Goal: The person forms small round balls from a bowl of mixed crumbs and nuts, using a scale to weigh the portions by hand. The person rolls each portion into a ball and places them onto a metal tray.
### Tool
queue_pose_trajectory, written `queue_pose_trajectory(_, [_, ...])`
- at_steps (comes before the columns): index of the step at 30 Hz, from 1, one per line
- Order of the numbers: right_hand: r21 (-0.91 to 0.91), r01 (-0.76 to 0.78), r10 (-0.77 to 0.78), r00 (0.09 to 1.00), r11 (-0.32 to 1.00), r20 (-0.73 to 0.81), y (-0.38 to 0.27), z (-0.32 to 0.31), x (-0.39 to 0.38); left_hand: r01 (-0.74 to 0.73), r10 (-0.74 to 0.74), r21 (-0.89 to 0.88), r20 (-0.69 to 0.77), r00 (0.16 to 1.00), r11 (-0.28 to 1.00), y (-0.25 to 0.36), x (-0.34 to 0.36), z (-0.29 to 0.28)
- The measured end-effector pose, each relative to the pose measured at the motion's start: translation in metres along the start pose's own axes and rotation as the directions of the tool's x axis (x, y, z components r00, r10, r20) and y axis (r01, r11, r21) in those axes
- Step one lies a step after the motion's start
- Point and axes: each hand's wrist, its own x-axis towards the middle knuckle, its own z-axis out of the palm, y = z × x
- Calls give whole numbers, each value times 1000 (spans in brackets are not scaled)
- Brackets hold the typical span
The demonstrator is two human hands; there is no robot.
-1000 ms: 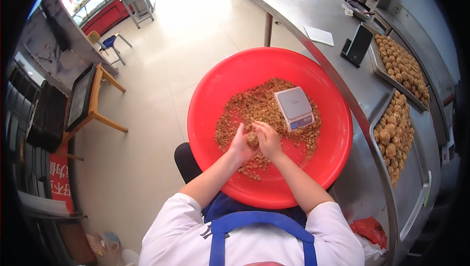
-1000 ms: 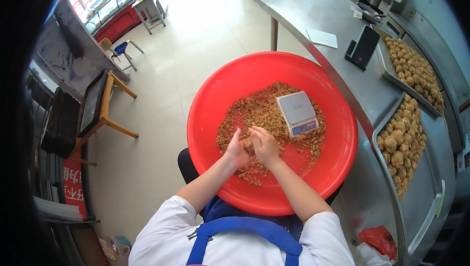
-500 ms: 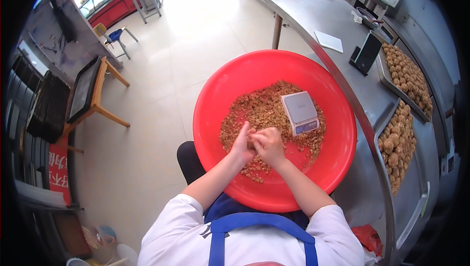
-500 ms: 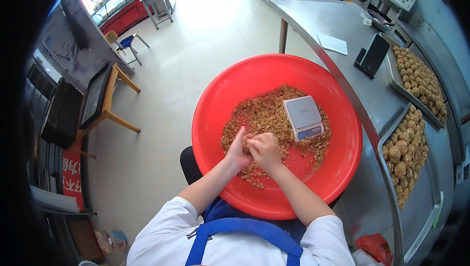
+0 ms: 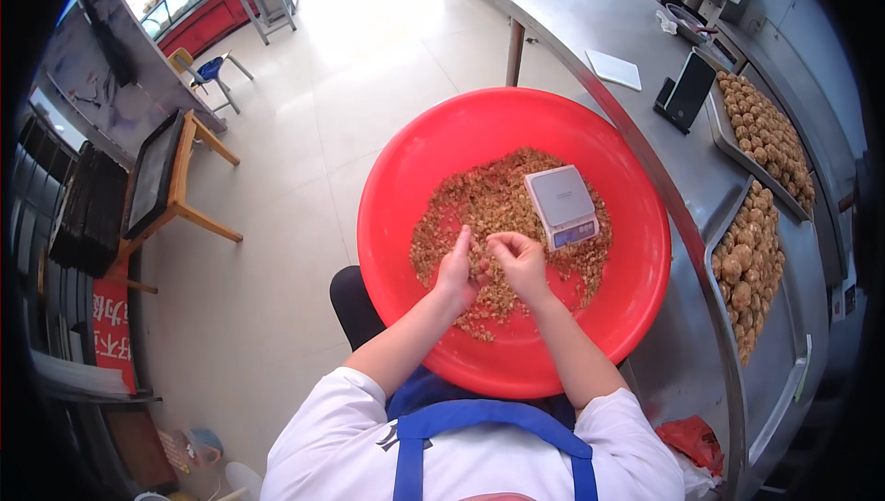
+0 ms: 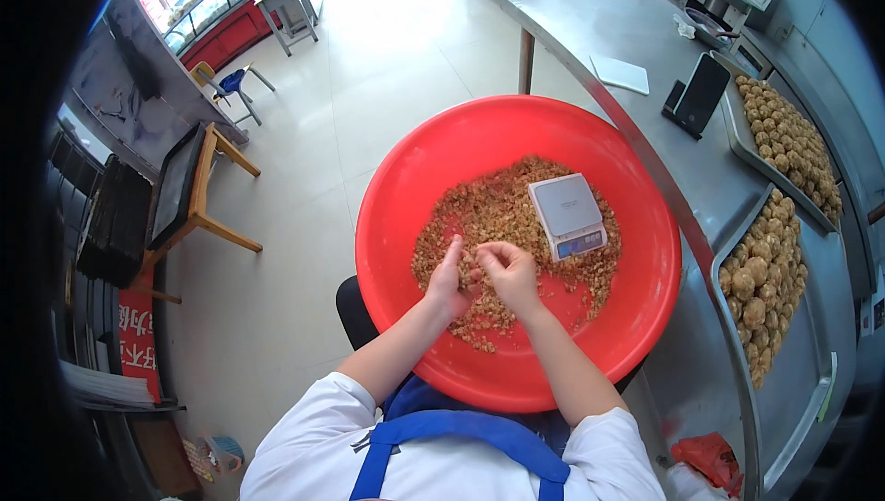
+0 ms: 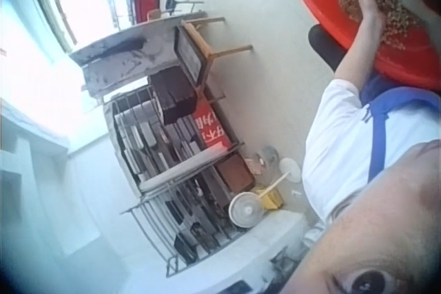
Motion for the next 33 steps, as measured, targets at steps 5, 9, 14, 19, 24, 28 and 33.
queue_pose_trajectory(5, [-654,482,-576,813,583,86,44,-3,17,230,-205,-99,216,955,968,-8,25,-25])
queue_pose_trajectory(9, [-720,423,-428,883,550,192,36,-9,12,343,-332,77,513,792,936,2,-17,7])
queue_pose_trajectory(14, [-337,336,-373,926,879,-52,20,5,2,274,-271,72,516,812,959,-6,2,-2])
queue_pose_trajectory(19, [-814,517,-727,661,265,183,0,10,-3,153,-79,-238,295,952,959,6,-3,1])
queue_pose_trajectory(24, [-654,613,-546,763,444,345,10,9,-11,-15,19,-71,51,999,997,-4,7,-13])
queue_pose_trajectory(28, [-476,306,-361,932,825,-25,9,-1,-9,-88,89,69,-13,996,994,-8,2,6])
queue_pose_trajectory(33, [-516,145,-221,971,844,-90,38,-17,4,-6,-4,-88,-110,994,996,5,-2,2])
